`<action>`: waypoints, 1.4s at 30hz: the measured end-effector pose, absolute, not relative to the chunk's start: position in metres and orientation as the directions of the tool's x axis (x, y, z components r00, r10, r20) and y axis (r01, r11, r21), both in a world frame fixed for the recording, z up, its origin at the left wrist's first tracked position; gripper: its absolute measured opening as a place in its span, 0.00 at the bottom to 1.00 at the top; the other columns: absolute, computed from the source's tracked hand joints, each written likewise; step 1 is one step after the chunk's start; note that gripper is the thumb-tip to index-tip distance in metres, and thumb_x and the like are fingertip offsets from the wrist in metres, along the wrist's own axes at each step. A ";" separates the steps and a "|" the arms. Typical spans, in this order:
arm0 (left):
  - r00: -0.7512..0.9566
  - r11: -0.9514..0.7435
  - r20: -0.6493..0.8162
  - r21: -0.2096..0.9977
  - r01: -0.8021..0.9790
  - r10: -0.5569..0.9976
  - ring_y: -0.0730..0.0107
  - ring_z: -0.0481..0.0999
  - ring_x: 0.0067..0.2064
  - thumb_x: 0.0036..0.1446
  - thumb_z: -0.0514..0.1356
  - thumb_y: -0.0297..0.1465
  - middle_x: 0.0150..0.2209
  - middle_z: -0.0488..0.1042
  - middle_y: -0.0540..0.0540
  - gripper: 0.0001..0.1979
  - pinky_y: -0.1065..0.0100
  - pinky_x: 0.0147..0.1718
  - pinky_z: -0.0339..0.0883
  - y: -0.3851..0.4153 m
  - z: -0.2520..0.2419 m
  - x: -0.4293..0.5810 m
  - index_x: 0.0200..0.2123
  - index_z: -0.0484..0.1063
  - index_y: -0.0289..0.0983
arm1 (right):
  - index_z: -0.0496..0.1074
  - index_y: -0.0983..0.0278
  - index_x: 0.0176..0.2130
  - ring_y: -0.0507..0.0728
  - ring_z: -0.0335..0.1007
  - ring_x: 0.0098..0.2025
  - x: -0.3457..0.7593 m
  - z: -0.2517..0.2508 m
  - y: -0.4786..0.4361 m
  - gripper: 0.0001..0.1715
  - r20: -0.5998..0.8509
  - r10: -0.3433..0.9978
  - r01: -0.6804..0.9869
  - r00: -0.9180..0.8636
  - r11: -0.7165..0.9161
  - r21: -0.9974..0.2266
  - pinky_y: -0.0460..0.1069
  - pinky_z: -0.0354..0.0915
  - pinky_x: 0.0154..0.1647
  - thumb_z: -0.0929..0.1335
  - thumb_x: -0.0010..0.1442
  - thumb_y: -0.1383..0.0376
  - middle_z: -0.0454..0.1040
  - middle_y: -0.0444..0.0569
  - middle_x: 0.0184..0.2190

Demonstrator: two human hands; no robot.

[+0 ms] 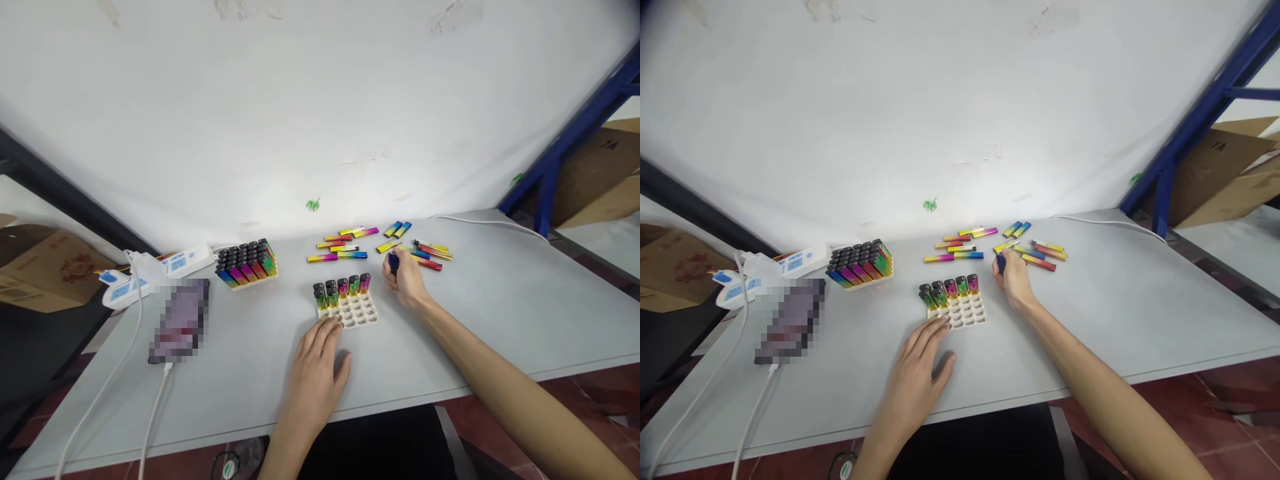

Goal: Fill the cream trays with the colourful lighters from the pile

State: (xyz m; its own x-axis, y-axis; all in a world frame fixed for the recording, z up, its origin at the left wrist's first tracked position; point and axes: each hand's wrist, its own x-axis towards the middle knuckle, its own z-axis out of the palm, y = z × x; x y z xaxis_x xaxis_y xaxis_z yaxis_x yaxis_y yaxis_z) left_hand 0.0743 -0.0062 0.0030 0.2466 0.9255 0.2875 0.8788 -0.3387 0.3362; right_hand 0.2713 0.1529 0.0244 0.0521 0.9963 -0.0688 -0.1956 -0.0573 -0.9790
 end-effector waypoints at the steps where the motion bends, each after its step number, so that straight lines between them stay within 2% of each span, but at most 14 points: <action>1: 0.246 -0.347 0.306 0.336 0.876 0.920 0.59 0.65 0.63 0.64 0.55 0.32 0.61 0.69 0.44 0.20 0.55 0.59 0.65 -0.006 0.003 0.075 0.59 0.63 0.39 | 0.59 0.60 0.18 0.48 0.41 0.13 0.271 0.023 0.153 0.27 -0.064 0.996 -0.176 0.062 -0.052 -0.983 0.46 0.42 0.15 0.59 0.63 0.49 0.49 0.38 0.11; 4: 0.120 -0.277 0.414 0.343 0.898 0.902 0.59 0.67 0.61 0.65 0.54 0.33 0.57 0.71 0.43 0.17 0.55 0.59 0.64 -0.009 0.007 0.060 0.56 0.66 0.39 | 0.60 0.59 0.20 0.49 0.43 0.13 0.272 0.020 0.154 0.30 -0.038 0.994 -0.107 0.103 -0.027 -0.994 0.47 0.44 0.15 0.59 0.62 0.43 0.49 0.38 0.10; 5: 0.006 -0.185 0.455 0.350 0.918 0.891 0.57 0.69 0.59 0.65 0.53 0.34 0.55 0.73 0.41 0.16 0.54 0.58 0.64 -0.011 0.011 0.047 0.54 0.67 0.38 | 0.60 0.59 0.20 0.50 0.44 0.13 0.273 0.019 0.154 0.30 -0.021 0.994 -0.087 0.111 -0.012 -0.996 0.48 0.45 0.14 0.59 0.62 0.42 0.50 0.39 0.10; 7: -0.319 0.173 0.441 0.340 0.925 0.839 0.50 0.69 0.56 0.65 0.51 0.38 0.52 0.72 0.36 0.19 0.48 0.56 0.64 -0.020 0.020 0.009 0.54 0.67 0.34 | 0.60 0.59 0.21 0.50 0.45 0.13 0.274 0.018 0.155 0.31 0.012 0.993 -0.055 0.114 0.019 -0.998 0.48 0.45 0.14 0.59 0.61 0.39 0.52 0.39 0.10; 10: -0.606 0.611 0.456 0.159 0.776 0.651 0.36 0.69 0.56 0.63 0.50 0.42 0.49 0.72 0.26 0.29 0.41 0.54 0.62 -0.034 0.029 -0.057 0.55 0.64 0.22 | 0.61 0.59 0.21 0.51 0.46 0.13 0.274 0.017 0.155 0.33 0.027 0.995 -0.028 0.099 0.030 -0.999 0.48 0.45 0.14 0.59 0.61 0.37 0.52 0.40 0.11; 13: -0.663 0.723 0.377 -0.026 0.691 0.647 0.37 0.73 0.50 0.61 0.49 0.41 0.43 0.74 0.22 0.30 0.47 0.48 0.67 -0.041 0.027 -0.101 0.51 0.68 0.18 | 0.62 0.59 0.21 0.50 0.46 0.13 0.273 0.016 0.154 0.34 0.027 0.997 -0.011 0.076 0.028 -1.000 0.48 0.45 0.14 0.58 0.60 0.36 0.52 0.40 0.11; 16: -0.681 0.743 0.341 -0.090 0.663 0.649 0.38 0.75 0.46 0.62 0.46 0.40 0.41 0.75 0.24 0.27 0.49 0.43 0.68 -0.036 0.021 -0.112 0.46 0.73 0.22 | 0.64 0.60 0.22 0.50 0.47 0.14 0.272 0.016 0.151 0.35 0.032 0.998 0.017 0.058 0.031 -0.999 0.48 0.45 0.15 0.58 0.61 0.36 0.54 0.41 0.11; 19: -0.697 0.749 0.314 -0.072 0.659 0.644 0.39 0.76 0.44 0.61 0.46 0.38 0.40 0.76 0.24 0.26 0.51 0.41 0.68 -0.027 0.019 -0.112 0.44 0.73 0.22 | 0.66 0.61 0.23 0.51 0.49 0.15 0.272 0.017 0.148 0.36 0.036 0.998 0.043 0.053 0.033 -0.998 0.48 0.46 0.16 0.58 0.61 0.36 0.55 0.41 0.12; 24: -0.758 0.771 0.203 0.025 0.637 0.620 0.36 0.78 0.40 0.61 0.46 0.37 0.39 0.75 0.18 0.29 0.51 0.36 0.67 -0.017 0.021 -0.124 0.49 0.64 0.12 | 0.71 0.61 0.30 0.51 0.53 0.18 0.271 0.019 0.150 0.36 0.065 0.998 -0.018 0.001 0.065 -0.998 0.47 0.51 0.18 0.55 0.63 0.36 0.59 0.42 0.17; 29: -0.815 0.815 0.119 0.058 0.576 0.567 0.37 0.80 0.38 0.61 0.45 0.42 0.32 0.77 0.24 0.30 0.52 0.33 0.68 -0.012 0.029 -0.125 0.52 0.64 0.18 | 0.73 0.60 0.41 0.54 0.66 0.25 0.278 0.031 0.143 0.31 0.167 0.986 -0.087 0.010 0.168 -0.982 0.49 0.61 0.23 0.58 0.64 0.40 0.71 0.47 0.28; 33: -0.831 0.835 0.102 0.012 0.551 0.547 0.40 0.80 0.39 0.60 0.47 0.44 0.32 0.78 0.28 0.29 0.55 0.32 0.69 -0.012 0.038 -0.118 0.51 0.67 0.25 | 0.72 0.58 0.46 0.59 0.72 0.39 0.287 0.053 0.114 0.26 0.322 0.947 0.140 0.024 0.316 -0.938 0.52 0.67 0.38 0.59 0.66 0.44 0.77 0.51 0.39; 36: -0.834 0.838 0.091 0.002 0.546 0.544 0.41 0.80 0.39 0.60 0.47 0.45 0.32 0.78 0.33 0.27 0.55 0.32 0.69 -0.013 0.038 -0.121 0.51 0.67 0.30 | 0.73 0.57 0.45 0.59 0.71 0.38 0.282 0.062 0.092 0.19 0.329 0.938 0.240 -0.110 0.346 -0.907 0.53 0.67 0.39 0.64 0.65 0.48 0.78 0.51 0.41; 38: -0.823 0.824 0.084 0.030 0.566 0.562 0.39 0.80 0.38 0.60 0.48 0.46 0.31 0.78 0.31 0.28 0.54 0.32 0.69 -0.014 0.034 -0.127 0.50 0.68 0.28 | 0.73 0.57 0.43 0.60 0.72 0.38 0.272 0.061 0.082 0.15 0.335 0.927 0.282 -0.169 0.372 -0.885 0.54 0.68 0.39 0.67 0.63 0.50 0.78 0.50 0.41; 42: -0.803 0.802 0.082 0.056 0.595 0.590 0.36 0.79 0.37 0.60 0.48 0.48 0.31 0.77 0.28 0.29 0.52 0.32 0.68 -0.018 0.024 -0.140 0.49 0.69 0.28 | 0.74 0.56 0.40 0.60 0.74 0.34 0.247 0.044 0.074 0.13 0.404 0.905 0.435 -0.133 0.420 -0.797 0.54 0.70 0.35 0.70 0.61 0.52 0.77 0.50 0.37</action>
State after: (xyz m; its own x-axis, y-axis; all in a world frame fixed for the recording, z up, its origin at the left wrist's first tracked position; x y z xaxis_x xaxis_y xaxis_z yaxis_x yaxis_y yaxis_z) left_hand -0.1401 -0.0181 0.0244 -0.8029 0.5904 0.0822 0.5952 0.8017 0.0560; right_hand 0.2468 0.0735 0.0441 -0.1329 0.9048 0.4045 0.4348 0.4199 -0.7966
